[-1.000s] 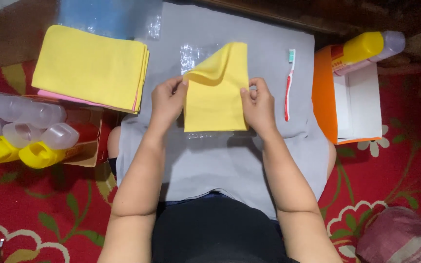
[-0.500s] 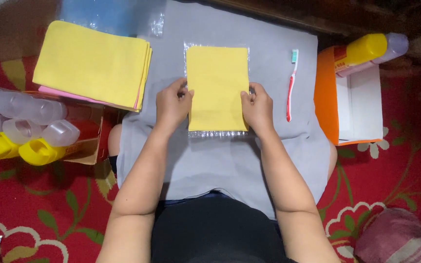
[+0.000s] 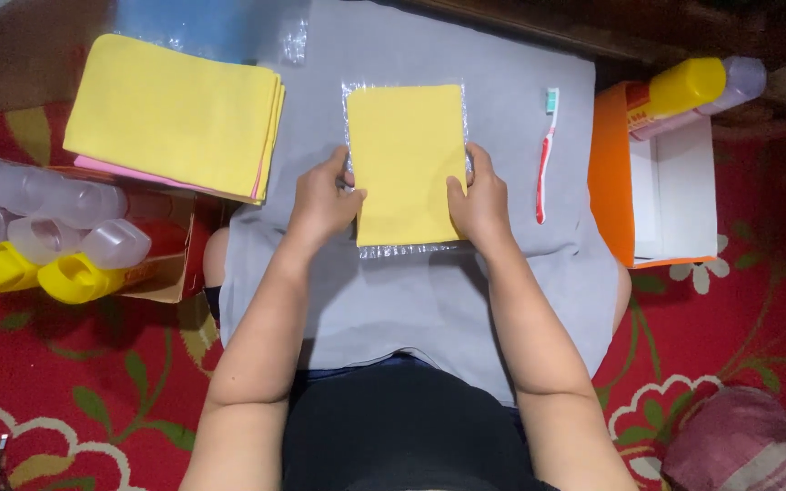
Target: The person sits on the floor and uses a toothbrush to rub the surface of a yellow cloth. They then fold the cloth, place it into a plastic bottle, and secure the lid. The person repeats the process with another yellow cloth.
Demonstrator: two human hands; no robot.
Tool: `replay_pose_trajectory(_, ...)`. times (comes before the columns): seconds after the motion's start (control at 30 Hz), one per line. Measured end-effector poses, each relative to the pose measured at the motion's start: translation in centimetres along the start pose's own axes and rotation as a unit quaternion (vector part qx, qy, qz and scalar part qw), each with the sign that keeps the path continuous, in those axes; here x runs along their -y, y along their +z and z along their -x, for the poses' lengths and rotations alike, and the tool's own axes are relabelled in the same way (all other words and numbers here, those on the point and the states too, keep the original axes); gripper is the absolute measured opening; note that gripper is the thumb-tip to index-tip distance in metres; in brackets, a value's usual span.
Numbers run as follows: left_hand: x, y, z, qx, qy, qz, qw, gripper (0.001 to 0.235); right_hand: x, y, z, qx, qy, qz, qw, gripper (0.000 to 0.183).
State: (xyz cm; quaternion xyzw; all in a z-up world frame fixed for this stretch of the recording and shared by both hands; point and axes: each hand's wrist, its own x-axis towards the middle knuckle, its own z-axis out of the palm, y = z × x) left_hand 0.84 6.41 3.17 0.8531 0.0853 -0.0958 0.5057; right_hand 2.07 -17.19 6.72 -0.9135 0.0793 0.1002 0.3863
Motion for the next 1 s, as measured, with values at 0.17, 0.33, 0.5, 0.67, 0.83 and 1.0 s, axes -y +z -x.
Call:
replay_pose_trajectory(0.17, -1.2, -0.4, 1.1, 0.009, 0.034, -0.046, 0.998, 0.068, -1.8, 1.1, -0.6, -0.024, -0.035, 0.059, 0.997, 0.053)
replay_pose_trajectory(0.33, -0.4, -0.6, 1.2, 0.017, 0.077, -0.209, 0.975, 0.065, -3.3, 1.4, -0.7, -0.047, -0.041, 0.120, 0.991, 0.054)
replay_pose_trajectory(0.5, 2.2, 0.8, 0.7, -0.034, 0.214, -0.249, 0.944, 0.047, -7.4, 2.8, -1.8, -0.176, -0.283, 0.216, 0.918, 0.037)
replay_pose_trajectory(0.67, 2.3, 1.7, 0.7, -0.022, 0.244, -0.287, 0.926, 0.041, -8.3, 3.5, -1.6, -0.119, -0.353, 0.219, 0.902, 0.031)
replay_pose_trajectory(0.83, 2.2, 2.9, 0.1, -0.010, 0.255, -0.319, 0.913, 0.046, -8.6, 3.5, -1.3, -0.134, -0.311, 0.264, 0.903, 0.037)
replay_pose_trajectory(1.0, 1.4, 4.0, -0.2, -0.046, 0.313, -0.331, 0.889, 0.044, -8.8, 2.7, -1.5, -0.159, -0.278, 0.297, 0.899, 0.038)
